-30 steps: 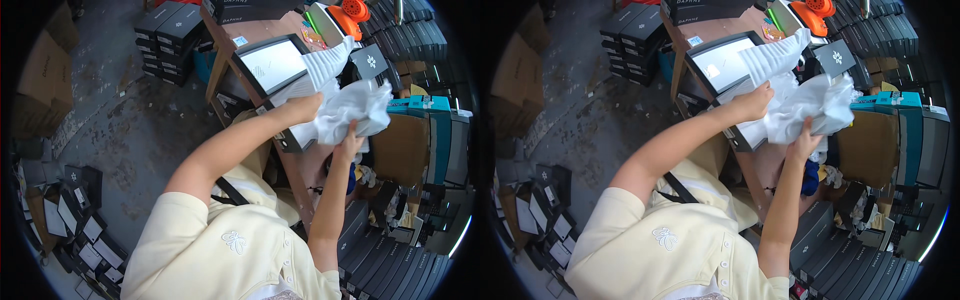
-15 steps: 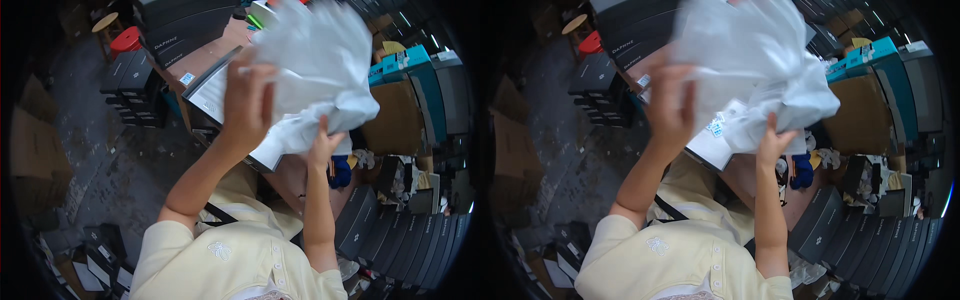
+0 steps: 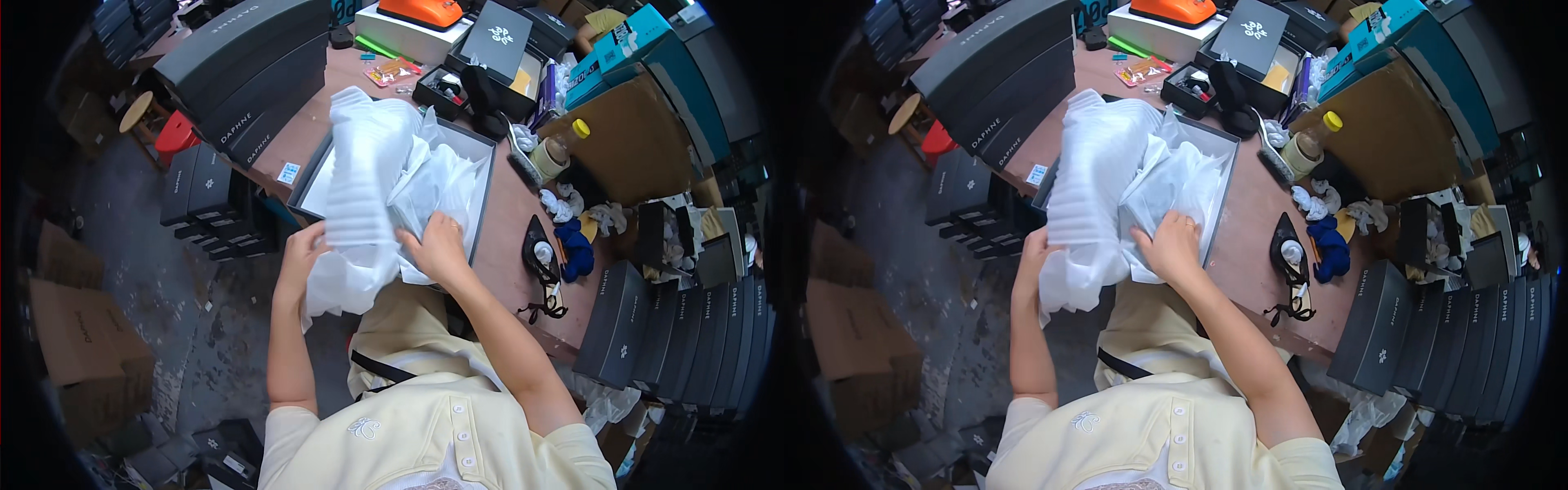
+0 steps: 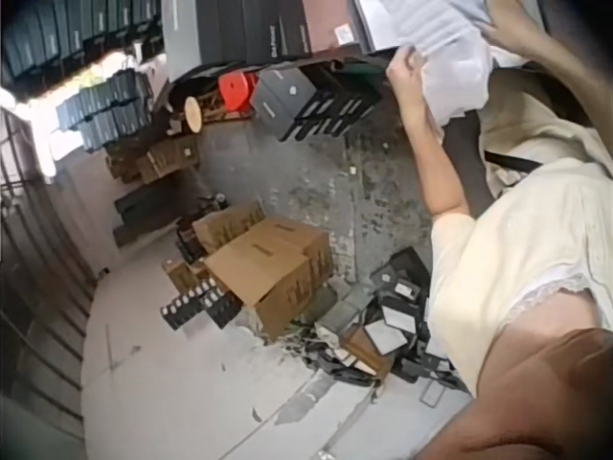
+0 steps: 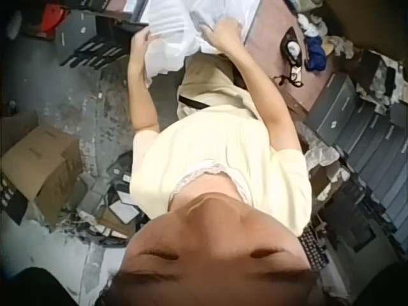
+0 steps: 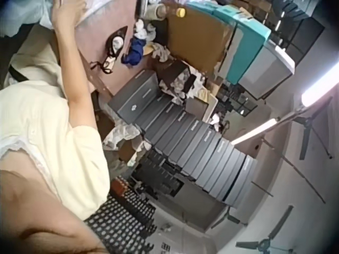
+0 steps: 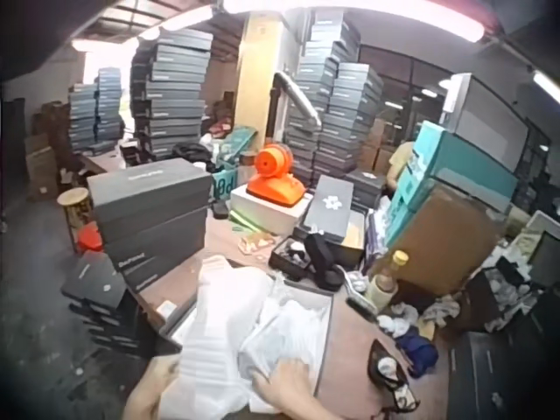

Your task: Inspecting and packing pairs of shoes into boxes with protective tissue paper.

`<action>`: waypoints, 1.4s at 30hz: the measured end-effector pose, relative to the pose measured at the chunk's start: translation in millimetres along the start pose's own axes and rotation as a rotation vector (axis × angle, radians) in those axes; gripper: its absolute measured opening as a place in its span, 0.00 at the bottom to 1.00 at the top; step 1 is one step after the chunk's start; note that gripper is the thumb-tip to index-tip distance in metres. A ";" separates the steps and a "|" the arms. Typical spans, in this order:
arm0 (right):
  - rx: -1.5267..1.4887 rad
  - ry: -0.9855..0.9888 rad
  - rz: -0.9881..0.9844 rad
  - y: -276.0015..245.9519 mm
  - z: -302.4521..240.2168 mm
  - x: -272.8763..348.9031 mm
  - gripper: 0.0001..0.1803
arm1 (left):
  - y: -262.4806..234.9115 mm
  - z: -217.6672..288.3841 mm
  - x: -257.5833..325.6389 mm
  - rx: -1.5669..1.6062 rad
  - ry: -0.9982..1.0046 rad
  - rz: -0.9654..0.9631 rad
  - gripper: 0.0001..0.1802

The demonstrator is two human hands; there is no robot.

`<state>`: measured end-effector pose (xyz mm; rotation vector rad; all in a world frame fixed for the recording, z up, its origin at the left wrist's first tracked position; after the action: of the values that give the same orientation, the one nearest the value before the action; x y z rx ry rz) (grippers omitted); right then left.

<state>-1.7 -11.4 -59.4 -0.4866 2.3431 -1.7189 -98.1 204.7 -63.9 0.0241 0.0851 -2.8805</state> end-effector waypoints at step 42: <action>0.607 -0.366 0.291 -86.8 74.4 -7.3 0.20 | 146.0 41.6 -101.2 -1.533 0.594 -0.764 0.28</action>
<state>43.5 -98.2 0.1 -0.2953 1.4626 -1.8789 36.8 87.2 -28.0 0.6208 2.6919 -2.3844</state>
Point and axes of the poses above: each hand's wrist, its own x-axis away from the middle knuckle, its own y-axis out of the palm, z = x × y, the point moved 1 cm from there along -x, towards the middle knuckle, and after that the axes turned 3 degrees about x, right-handed, at the moved point
